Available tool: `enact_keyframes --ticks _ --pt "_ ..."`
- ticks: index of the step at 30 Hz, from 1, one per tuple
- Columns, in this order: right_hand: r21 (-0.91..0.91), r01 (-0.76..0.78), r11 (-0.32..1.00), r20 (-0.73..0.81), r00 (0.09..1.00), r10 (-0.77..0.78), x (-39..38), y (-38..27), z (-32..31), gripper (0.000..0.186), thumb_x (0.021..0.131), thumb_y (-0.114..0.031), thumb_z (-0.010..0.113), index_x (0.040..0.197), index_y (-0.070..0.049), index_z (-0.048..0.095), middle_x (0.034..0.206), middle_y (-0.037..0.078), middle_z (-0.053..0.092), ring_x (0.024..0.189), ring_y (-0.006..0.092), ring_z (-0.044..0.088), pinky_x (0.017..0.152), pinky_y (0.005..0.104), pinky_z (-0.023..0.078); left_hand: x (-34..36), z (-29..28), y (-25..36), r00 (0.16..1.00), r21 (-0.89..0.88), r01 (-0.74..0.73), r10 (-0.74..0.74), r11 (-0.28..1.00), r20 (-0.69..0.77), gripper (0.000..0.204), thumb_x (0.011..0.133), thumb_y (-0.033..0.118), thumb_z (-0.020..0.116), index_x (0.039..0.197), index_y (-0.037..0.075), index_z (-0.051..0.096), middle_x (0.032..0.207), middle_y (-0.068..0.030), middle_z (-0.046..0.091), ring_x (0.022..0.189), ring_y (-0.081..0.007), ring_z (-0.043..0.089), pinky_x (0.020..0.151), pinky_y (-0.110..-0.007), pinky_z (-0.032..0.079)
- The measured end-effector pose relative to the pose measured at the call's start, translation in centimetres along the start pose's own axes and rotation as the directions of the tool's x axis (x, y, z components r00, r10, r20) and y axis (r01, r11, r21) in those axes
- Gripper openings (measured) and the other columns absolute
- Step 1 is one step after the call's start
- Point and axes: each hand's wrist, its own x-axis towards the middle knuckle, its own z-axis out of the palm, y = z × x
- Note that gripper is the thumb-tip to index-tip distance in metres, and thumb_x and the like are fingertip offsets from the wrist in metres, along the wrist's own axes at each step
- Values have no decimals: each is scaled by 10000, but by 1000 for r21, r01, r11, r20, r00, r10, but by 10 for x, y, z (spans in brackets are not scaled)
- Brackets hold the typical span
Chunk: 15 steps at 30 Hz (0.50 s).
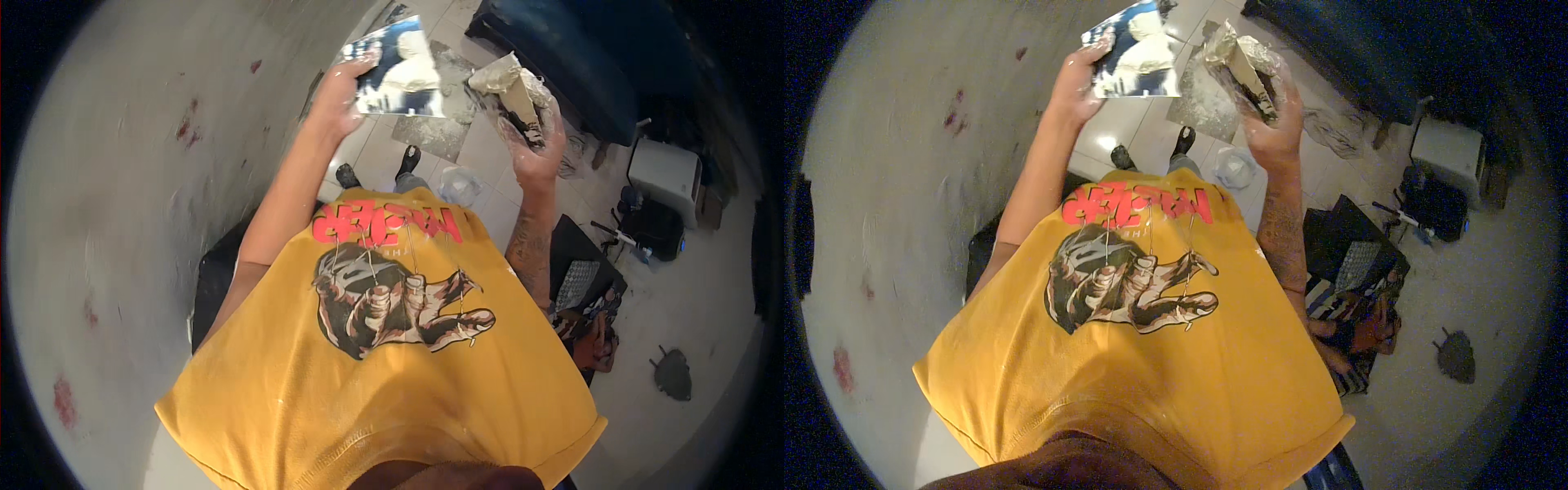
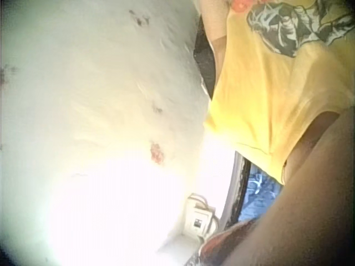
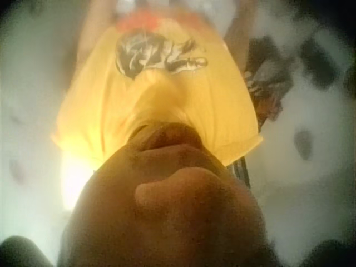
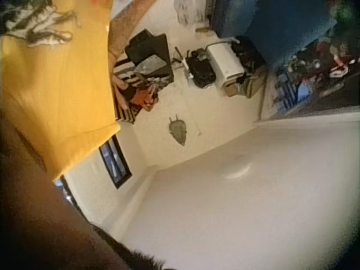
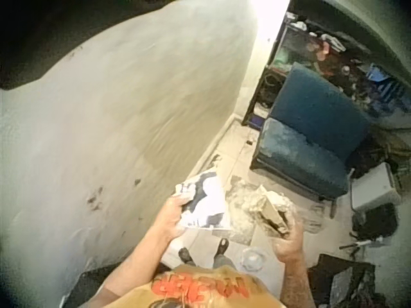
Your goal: Applying and smoothing plaster or joint compound on a wall using putty knives.
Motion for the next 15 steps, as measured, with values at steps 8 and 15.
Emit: enact_keyframes --ticks 8,15 --pt "-292 435 852 135 900 -414 -35 35 42 471 494 76 453 955 -19 437 1049 184 377 1003 355 383 860 390 317 -15 11 -30 998 -119 54 -56 991 -11 228 771 39 373 955 -88 418 887 -175 520 783 -266 556 697 -367 473" --pt "-433 243 868 250 958 -143 -44 109 34 509 515 114 448 1007 -13 417 1066 198 391 1016 351 374 868 355 313 -18 -12 -33 994 -43 -38 33 998 -107 208 779 19 369 953 -78 427 892 -169 518 784 -263 555 684 -368 479"
